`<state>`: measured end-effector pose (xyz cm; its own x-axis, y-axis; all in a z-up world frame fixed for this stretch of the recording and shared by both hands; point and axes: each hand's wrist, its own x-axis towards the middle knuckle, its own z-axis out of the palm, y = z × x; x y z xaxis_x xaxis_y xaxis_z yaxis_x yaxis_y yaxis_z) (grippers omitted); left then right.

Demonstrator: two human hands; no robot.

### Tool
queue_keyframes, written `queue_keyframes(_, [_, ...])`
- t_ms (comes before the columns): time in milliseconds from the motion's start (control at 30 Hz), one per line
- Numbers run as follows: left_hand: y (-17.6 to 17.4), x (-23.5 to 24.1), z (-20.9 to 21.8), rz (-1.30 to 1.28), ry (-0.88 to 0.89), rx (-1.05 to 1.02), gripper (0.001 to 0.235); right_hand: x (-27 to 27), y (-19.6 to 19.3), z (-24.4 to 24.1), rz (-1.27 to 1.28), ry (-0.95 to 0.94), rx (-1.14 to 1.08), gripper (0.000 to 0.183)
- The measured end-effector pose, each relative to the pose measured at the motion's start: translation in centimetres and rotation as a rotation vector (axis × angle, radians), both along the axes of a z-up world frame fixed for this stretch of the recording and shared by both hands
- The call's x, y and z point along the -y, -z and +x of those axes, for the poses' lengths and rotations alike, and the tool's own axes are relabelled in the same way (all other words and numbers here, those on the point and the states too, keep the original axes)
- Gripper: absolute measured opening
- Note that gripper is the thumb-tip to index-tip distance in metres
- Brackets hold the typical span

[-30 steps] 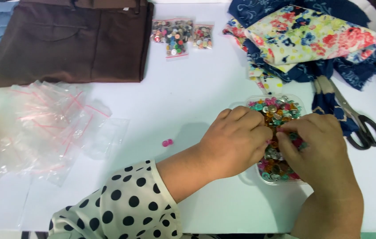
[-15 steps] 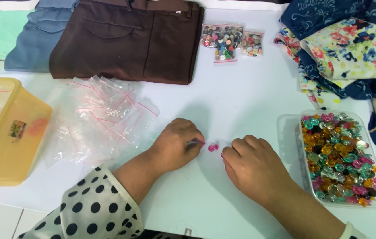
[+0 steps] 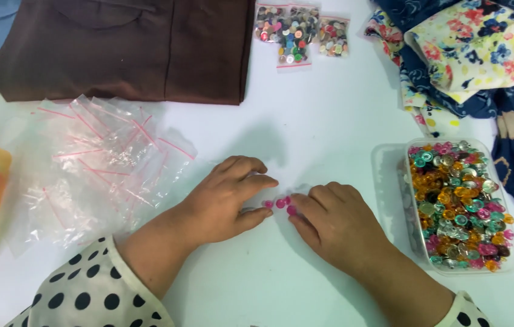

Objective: The person sorts colorful buttons from a clear container onto a white table, then places them into small zip-top bags. The person repeats this process multiple times, organizing buttons by color and sealing each bag before moving to the next batch.

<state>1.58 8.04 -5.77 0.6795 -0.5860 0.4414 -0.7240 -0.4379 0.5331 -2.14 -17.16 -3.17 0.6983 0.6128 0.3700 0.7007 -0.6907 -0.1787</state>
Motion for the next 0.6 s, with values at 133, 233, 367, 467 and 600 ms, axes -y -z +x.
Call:
queue_keyframes(133, [-0.6,0.0,0.1,-0.001,-0.005,0.115,0.034,1.2,-2.6,-2.2,0.001,-0.005,-0.005,0.024])
queue_keyframes(233, [-0.8,0.0,0.4,0.044,-0.02,0.155,0.034,3.4,-5.7,-5.0,0.018,-0.049,0.028,0.024])
queue_keyframes(367, [-1.1,1.0,0.2,0.01,-0.044,0.252,0.021,10.2,-6.9,-8.1,0.102,0.149,0.087,0.017])
queue_keyframes(467, [-2.4,3.1,-0.6,0.001,0.009,0.261,0.016,16.3,-6.4,-10.5,0.035,0.414,0.05,0.023])
queue_keyframes(600, [-4.1,7.0,-2.3,0.027,0.1,0.256,0.013,21.7,-5.1,-11.8,-0.015,0.577,-0.054,0.023])
